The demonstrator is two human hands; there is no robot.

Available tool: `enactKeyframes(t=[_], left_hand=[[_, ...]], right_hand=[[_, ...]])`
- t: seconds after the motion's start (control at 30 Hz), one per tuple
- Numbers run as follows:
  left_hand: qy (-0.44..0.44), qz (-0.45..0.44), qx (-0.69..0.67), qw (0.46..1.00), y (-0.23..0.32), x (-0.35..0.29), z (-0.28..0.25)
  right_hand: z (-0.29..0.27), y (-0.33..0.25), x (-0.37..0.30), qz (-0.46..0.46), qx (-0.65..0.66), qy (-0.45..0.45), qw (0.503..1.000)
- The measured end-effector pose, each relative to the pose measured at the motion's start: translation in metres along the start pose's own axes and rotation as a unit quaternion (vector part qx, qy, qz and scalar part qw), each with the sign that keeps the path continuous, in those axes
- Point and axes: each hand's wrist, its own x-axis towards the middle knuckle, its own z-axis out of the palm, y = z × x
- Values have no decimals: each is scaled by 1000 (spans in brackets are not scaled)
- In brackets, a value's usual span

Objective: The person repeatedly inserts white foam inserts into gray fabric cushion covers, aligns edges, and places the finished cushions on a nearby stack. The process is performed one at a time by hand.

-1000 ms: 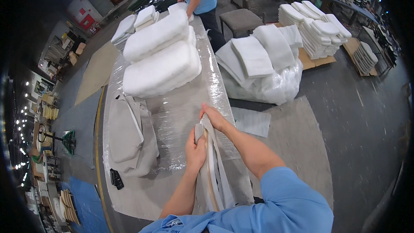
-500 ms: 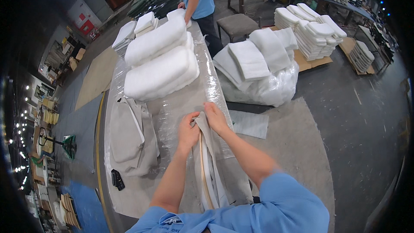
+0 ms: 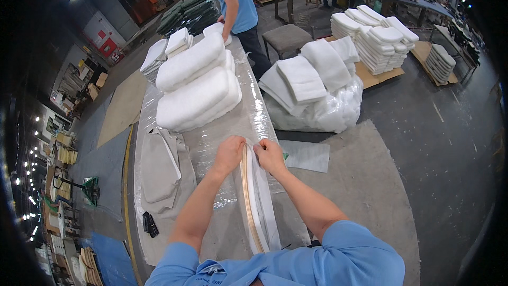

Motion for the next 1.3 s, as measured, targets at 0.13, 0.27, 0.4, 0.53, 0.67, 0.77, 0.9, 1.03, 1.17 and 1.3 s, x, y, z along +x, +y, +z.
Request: enactKeyframes(t=[0.13,0.27,0.4,0.53,0.67,0.77,0.9,1.03,1.17,1.3], left_hand=[[-13,4,2,1000,1,-1,-6],[-3,-66,-112,992,1,-12,-16],[-11,-39,-90,995,22,-2,-12],[61,-78,-80,992,22,-5,4],[152,-138,-146,968,22,-14,28],[215,-221,-199,930,14,-43,34],[216,-276,-211,913,-2,-61,24],[199,-255,-317,892,1,-45,45],[151,-310,-515,784,13,-21,44],[148,-250,-580,761,27,-31,-20]], right_hand=[[2,2,4,-14,4,-18,1000],[6,1,3,-32,-10,-36,999],[-1,11,10,-45,9,-57,997],[7,4,9,-57,47,-64,995],[14,-4,3,-110,30,-53,992],[27,-16,-8,-166,-20,-100,981],[36,-1,15,-15,141,-206,968],[36,57,58,91,143,-138,976],[48,63,58,170,270,-81,944],[51,-36,23,47,271,-91,957]])
